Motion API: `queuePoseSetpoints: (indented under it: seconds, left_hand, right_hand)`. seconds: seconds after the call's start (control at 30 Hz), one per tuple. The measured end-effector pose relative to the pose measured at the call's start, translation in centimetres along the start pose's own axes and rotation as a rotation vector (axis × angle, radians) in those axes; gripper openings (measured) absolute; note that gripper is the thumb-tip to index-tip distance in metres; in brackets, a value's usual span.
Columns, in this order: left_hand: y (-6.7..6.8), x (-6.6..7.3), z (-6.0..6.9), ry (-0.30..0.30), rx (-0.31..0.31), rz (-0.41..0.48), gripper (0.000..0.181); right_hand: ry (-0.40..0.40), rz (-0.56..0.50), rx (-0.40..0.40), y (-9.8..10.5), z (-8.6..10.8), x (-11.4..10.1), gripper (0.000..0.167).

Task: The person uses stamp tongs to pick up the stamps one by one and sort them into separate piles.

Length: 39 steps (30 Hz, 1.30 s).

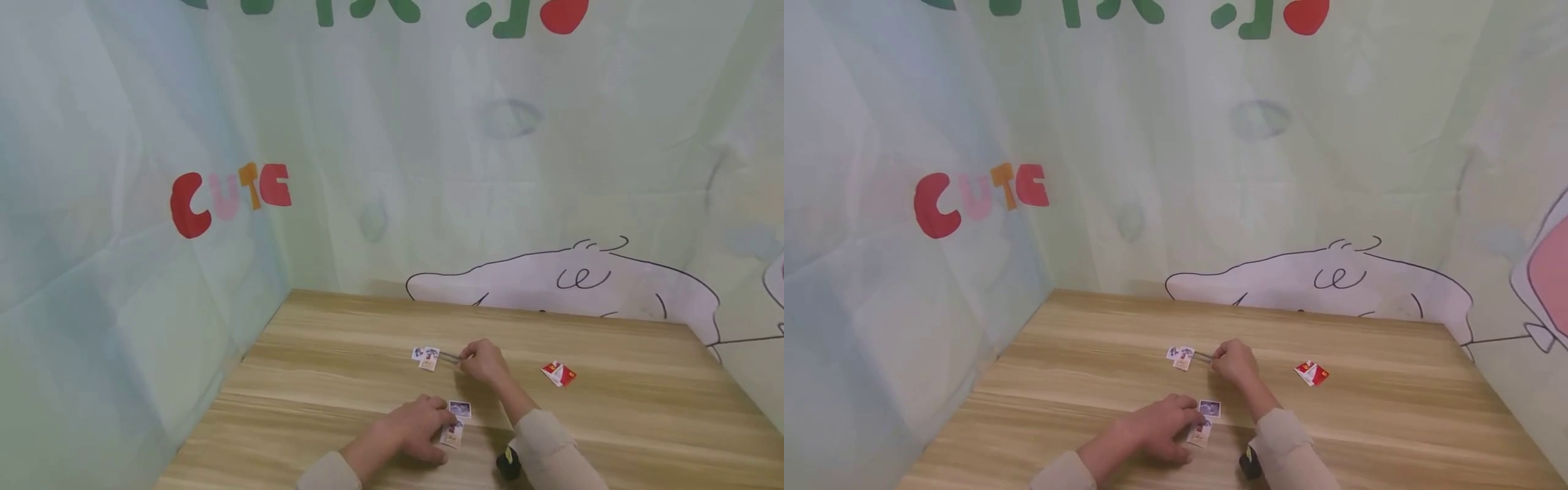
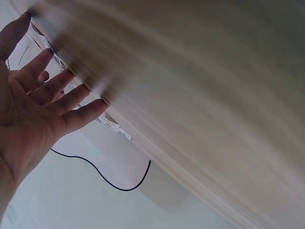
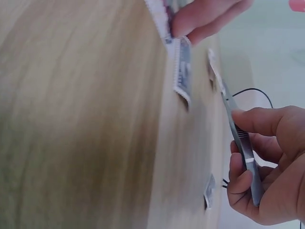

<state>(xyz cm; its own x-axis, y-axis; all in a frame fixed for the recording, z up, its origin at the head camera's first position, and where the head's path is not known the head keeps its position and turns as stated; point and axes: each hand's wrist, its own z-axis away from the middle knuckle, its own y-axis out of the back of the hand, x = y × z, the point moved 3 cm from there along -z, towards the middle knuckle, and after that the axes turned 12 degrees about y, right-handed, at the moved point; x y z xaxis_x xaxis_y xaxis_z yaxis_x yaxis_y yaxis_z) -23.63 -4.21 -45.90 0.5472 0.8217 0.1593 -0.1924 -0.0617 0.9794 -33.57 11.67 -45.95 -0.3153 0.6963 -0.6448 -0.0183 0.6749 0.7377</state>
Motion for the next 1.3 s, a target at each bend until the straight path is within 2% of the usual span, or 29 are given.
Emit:
queuePoseSetpoints:
  seconds: [0.27,0.53,0.9,1.3]
  left_hand:
    - [0.1,0.1,0.0,-0.006,0.024,-0.015,0.054]
    - [-0.3,0.1,0.1,-0.010,0.014,-0.006,0.054]
    - [-0.1,0.3,0.1,-0.014,0.018,-0.006,0.054]
    - [0.0,0.2,0.2,0.027,-0.001,0.008,0.055]
  right_hand:
    - [0.053,-0.005,-0.028,0.9,0.3,-0.1,0.011]
    - [0.087,0.066,-0.033,0.4,0.4,0.4,0.012]
    - [0.000,0.092,0.035,0.3,0.4,0.6,0.014]
    - [0.008,0.046,0.065,1.1,1.3,1.2,0.012]
